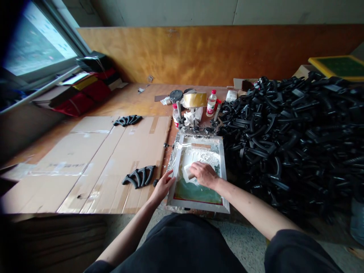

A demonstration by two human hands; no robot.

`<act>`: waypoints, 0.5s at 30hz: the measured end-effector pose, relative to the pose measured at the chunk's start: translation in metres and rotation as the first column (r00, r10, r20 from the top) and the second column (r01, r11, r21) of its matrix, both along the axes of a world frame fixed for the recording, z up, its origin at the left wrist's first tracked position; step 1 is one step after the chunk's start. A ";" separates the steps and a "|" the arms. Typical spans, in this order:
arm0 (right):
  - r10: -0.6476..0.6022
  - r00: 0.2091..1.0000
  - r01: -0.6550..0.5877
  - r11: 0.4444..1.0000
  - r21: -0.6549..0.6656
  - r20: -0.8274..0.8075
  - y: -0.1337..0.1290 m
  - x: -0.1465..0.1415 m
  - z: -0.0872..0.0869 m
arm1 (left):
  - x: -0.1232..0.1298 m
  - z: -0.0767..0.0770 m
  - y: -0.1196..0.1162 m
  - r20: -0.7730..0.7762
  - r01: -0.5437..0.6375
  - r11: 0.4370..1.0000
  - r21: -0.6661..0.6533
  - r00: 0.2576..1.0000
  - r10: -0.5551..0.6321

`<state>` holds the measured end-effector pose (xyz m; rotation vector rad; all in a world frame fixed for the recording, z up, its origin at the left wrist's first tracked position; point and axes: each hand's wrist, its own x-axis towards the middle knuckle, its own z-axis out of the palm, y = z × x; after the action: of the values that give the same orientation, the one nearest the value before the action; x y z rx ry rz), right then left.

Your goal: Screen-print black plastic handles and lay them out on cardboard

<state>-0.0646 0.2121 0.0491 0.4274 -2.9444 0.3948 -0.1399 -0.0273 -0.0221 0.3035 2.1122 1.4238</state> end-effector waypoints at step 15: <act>-0.572 0.820 0.524 0.757 -0.389 -0.009 0.113 -0.061 0.065 | -0.014 0.120 0.011 0.235 -0.145 0.932 0.332 0.970 0.067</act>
<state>-0.1257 0.3250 0.1142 -0.4455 -2.6033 0.7781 -0.1536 -0.0161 0.0976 0.1556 1.7166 1.8089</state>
